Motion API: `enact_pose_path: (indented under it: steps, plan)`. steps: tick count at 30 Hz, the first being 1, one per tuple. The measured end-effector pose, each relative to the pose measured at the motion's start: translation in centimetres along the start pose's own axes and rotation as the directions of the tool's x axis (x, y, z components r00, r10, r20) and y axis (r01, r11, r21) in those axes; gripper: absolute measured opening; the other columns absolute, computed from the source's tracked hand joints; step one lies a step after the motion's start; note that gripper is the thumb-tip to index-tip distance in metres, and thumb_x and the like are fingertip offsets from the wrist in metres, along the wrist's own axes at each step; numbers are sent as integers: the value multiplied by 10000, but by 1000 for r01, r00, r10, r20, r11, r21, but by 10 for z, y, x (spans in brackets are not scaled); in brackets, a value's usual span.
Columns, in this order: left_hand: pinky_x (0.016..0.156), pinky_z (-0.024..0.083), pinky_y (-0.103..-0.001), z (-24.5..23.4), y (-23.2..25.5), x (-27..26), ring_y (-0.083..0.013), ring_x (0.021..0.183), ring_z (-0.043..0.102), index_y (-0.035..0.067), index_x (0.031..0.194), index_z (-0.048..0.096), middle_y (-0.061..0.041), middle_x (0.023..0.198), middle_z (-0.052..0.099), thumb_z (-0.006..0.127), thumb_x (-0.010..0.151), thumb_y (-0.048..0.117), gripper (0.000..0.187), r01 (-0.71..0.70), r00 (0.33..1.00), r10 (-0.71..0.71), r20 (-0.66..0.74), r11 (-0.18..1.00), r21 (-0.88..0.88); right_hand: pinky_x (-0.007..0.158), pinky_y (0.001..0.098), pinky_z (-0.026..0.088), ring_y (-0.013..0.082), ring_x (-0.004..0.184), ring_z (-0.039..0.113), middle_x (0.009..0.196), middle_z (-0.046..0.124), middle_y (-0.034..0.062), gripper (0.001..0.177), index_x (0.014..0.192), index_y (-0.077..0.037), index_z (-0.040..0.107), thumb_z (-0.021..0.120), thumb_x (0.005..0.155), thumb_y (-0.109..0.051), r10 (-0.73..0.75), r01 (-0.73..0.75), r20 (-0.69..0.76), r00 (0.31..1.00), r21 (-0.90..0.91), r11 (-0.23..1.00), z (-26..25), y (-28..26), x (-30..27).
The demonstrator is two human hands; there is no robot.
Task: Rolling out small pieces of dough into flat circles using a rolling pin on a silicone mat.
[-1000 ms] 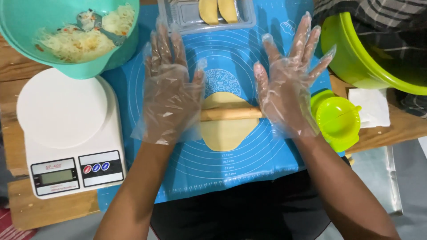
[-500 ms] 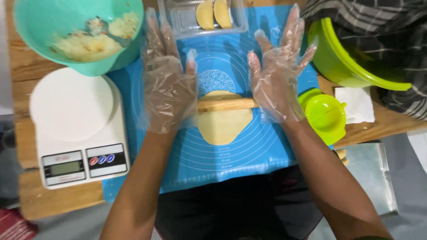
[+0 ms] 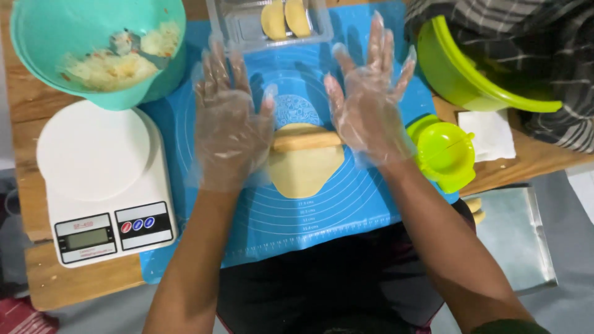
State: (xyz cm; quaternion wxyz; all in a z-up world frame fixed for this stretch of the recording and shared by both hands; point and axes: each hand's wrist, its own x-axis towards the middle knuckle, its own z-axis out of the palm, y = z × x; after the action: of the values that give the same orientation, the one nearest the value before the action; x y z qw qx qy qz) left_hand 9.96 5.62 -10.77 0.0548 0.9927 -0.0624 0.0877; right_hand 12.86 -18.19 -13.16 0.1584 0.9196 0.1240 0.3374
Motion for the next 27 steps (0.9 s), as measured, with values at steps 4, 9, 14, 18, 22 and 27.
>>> enact_pose_path:
  steps: [4, 9, 14, 18, 22, 27]
  plan:
    - [1306, 236, -521, 4, -6, 10, -398, 1602, 198, 39, 1668, 157, -230, 1706, 122, 349, 1088, 485, 756, -6, 995, -4, -104, 996, -92, 1201, 693, -104, 352, 1597, -80, 1714, -116, 146, 575, 1584, -193, 683, 328, 1262, -510, 33, -143, 262, 964, 413, 900, -2, 0, 14]
    - [1313, 261, -539, 17, -13, 21, -420, 1605, 191, 26, 1675, 128, -220, 1704, 63, 453, 1163, 445, 737, 14, 998, -19, -60, 997, -75, 1245, 606, -178, 265, 1660, -101, 1772, -121, 106, 472, 1528, -335, 761, 365, 1348, -519, 68, -95, 92, 993, 321, 942, 25, 2, 16]
    - [1315, 135, -530, 6, -14, 30, -429, 1587, 158, -31, 1663, 231, -264, 1677, 104, 477, 1140, 376, 708, -13, 996, 1, -88, 992, -127, 1339, 558, -201, 245, 1701, -158, 1798, -173, 124, 377, 1652, -482, 618, 366, 1388, -575, 120, -118, -72, 990, 21, 993, 44, 1, 8]
    - [1173, 322, -553, 35, -24, 28, -437, 1279, 577, 16, 967, 658, -271, 1161, 702, 590, 1119, 311, 339, -171, 885, 60, -462, 964, -202, 1191, 698, -139, 379, 1556, -39, 1649, -22, 242, 533, 1700, -192, 655, 441, 1294, -463, 176, -235, 176, 969, 421, 876, 23, 1, 27]
    - [1171, 357, -462, 35, -23, 31, -357, 1320, 458, -10, 1317, 509, -195, 1354, 481, 590, 1146, 332, 391, -69, 911, 0, -413, 986, -152, 1185, 709, -135, 374, 1548, -34, 1637, -23, 236, 593, 1704, -200, 588, 378, 1240, -504, 203, -303, 260, 944, 442, 844, 15, -2, 37]
    - [899, 534, -349, 40, -20, 30, -248, 906, 650, 102, 911, 647, -63, 910, 672, 651, 1079, 332, 285, -104, 781, 1, -624, 986, -129, 1142, 733, -105, 418, 1520, 27, 1627, 73, 282, 579, 1668, -203, 524, 349, 1195, -487, 216, -336, 311, 925, 410, 848, 11, -4, 42]
